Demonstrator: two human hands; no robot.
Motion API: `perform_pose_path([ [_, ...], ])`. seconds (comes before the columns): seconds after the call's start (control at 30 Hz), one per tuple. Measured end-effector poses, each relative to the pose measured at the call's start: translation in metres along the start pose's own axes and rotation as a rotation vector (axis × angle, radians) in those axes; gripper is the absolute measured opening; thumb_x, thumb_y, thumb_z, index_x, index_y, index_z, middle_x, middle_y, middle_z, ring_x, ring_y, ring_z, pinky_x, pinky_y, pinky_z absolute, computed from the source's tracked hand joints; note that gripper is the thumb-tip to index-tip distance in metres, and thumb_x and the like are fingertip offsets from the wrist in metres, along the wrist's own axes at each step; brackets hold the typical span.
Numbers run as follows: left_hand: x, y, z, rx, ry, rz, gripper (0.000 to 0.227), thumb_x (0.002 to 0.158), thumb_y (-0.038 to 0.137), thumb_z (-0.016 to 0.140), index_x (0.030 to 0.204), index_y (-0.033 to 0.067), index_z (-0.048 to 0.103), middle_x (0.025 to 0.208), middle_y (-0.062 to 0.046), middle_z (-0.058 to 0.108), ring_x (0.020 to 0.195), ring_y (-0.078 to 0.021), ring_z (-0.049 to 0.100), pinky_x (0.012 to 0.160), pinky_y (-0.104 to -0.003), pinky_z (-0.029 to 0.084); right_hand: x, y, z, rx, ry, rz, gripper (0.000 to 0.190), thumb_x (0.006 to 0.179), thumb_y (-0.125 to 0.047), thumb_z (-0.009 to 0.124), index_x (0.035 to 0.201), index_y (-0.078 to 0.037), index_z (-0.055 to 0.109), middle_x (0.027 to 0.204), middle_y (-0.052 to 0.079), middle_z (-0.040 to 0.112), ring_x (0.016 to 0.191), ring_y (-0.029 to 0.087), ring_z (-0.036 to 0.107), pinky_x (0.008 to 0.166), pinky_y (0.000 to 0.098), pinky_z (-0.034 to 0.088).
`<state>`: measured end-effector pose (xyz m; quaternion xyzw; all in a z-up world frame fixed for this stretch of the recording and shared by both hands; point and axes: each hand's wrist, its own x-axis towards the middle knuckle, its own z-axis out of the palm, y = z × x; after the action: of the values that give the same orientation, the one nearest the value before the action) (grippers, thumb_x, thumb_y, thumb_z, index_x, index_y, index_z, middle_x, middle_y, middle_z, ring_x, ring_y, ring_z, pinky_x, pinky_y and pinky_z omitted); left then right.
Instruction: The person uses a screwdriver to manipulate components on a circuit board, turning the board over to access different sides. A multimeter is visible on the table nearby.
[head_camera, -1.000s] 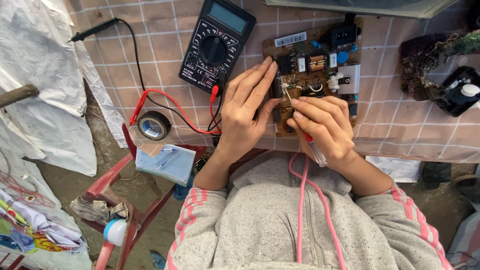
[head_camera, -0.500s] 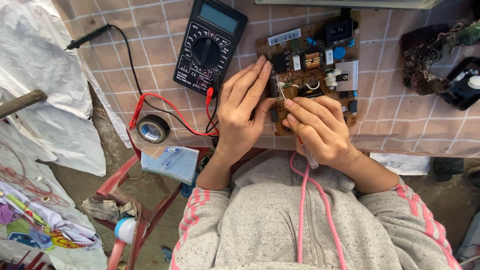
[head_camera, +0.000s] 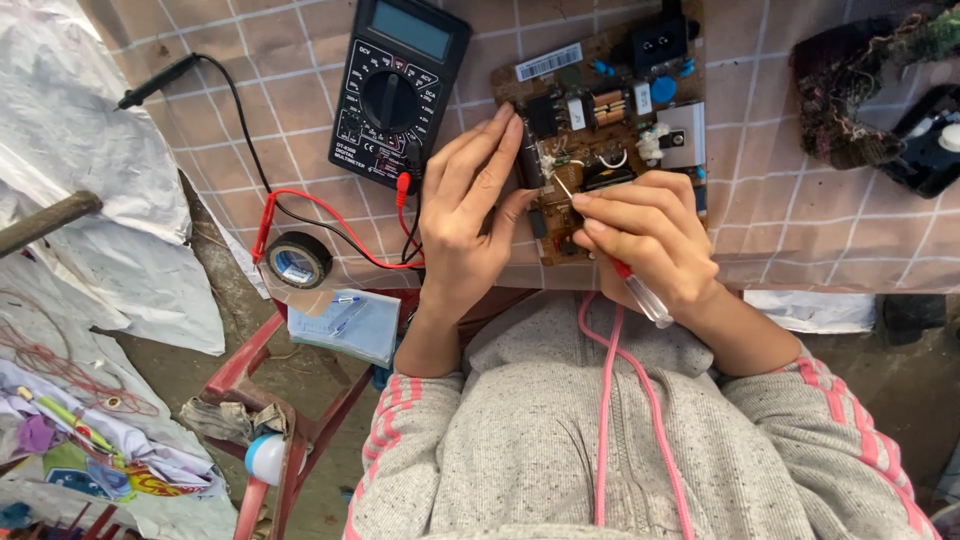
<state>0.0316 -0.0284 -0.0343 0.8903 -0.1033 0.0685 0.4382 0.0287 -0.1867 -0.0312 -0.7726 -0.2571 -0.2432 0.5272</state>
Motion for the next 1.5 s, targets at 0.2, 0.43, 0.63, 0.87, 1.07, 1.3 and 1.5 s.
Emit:
perform_pose_path([
  [0.2, -0.001, 0.0, 0.003, -0.016, 0.038, 0.0, 0.039, 0.082, 0.015, 0.065, 0.119, 0.011, 0.053, 0.12, -0.006, 0.053, 0.11, -0.0229, 0.052, 0.096, -0.035, 0.042, 0.004, 0.001, -0.004, -0.024, -0.084, -0.063, 0.006, 0.075, 0.007, 0.065, 0.08, 0.008, 0.062, 0.082, 0.022, 0.064, 0.074, 0.036, 0.063, 0.062, 0.0387, 0.043],
  [0.43, -0.002, -0.001, 0.004, -0.025, 0.051, 0.004, 0.039, 0.082, 0.014, 0.065, 0.119, 0.0114, 0.053, 0.12, -0.006, 0.053, 0.11, -0.0228, 0.052, 0.096, -0.035, 0.043, 0.005, 0.002, -0.004, -0.046, -0.116, -0.095, 0.005, 0.076, 0.007, 0.063, 0.081, 0.009, 0.063, 0.083, 0.022, 0.063, 0.076, 0.035, 0.063, 0.062, 0.0376, 0.043],
  [0.63, -0.001, 0.0, 0.004, -0.026, 0.055, 0.003, 0.038, 0.082, 0.016, 0.065, 0.118, 0.0112, 0.054, 0.12, -0.005, 0.053, 0.109, -0.0225, 0.052, 0.096, -0.034, 0.042, 0.007, 0.0, -0.002, -0.159, -0.172, -0.147, 0.006, 0.078, 0.006, 0.06, 0.074, 0.007, 0.064, 0.082, 0.02, 0.065, 0.077, 0.033, 0.063, 0.062, 0.0383, 0.046],
  [0.87, -0.001, 0.001, 0.003, -0.013, 0.055, 0.01, 0.039, 0.082, 0.015, 0.066, 0.118, 0.0112, 0.054, 0.119, -0.005, 0.054, 0.108, -0.0223, 0.052, 0.095, -0.034, 0.042, 0.004, -0.001, 0.001, -0.178, -0.152, -0.142, 0.012, 0.081, 0.003, 0.055, 0.071, 0.004, 0.062, 0.08, 0.017, 0.065, 0.076, 0.03, 0.064, 0.068, 0.0374, 0.045],
  [1.07, -0.001, 0.005, -0.006, 0.073, -0.09, 0.052, 0.033, 0.093, 0.013, 0.055, 0.123, 0.0048, 0.045, 0.125, -0.01, 0.049, 0.112, -0.0247, 0.051, 0.101, -0.033, 0.044, 0.006, -0.006, -0.012, -0.148, -0.356, -0.084, 0.011, 0.084, 0.006, 0.055, 0.073, 0.006, 0.054, 0.094, 0.022, 0.062, 0.087, 0.032, 0.06, 0.078, 0.0395, 0.045],
  [1.3, -0.004, 0.003, -0.006, 0.071, -0.094, 0.053, 0.036, 0.093, 0.013, 0.057, 0.126, 0.0074, 0.043, 0.126, -0.008, 0.048, 0.113, -0.0244, 0.051, 0.101, -0.034, 0.043, 0.002, -0.005, -0.011, -0.092, -0.198, -0.087, 0.003, 0.084, 0.002, 0.058, 0.086, 0.004, 0.057, 0.093, 0.02, 0.063, 0.086, 0.031, 0.061, 0.073, 0.0387, 0.048],
  [1.5, -0.003, 0.004, -0.007, 0.066, -0.095, 0.055, 0.035, 0.093, 0.012, 0.056, 0.125, 0.007, 0.043, 0.126, -0.009, 0.048, 0.113, -0.0246, 0.051, 0.101, -0.034, 0.043, 0.006, -0.004, -0.009, -0.145, -0.229, -0.159, 0.004, 0.084, 0.003, 0.058, 0.081, 0.006, 0.058, 0.094, 0.022, 0.062, 0.087, 0.03, 0.06, 0.071, 0.0366, 0.048],
])
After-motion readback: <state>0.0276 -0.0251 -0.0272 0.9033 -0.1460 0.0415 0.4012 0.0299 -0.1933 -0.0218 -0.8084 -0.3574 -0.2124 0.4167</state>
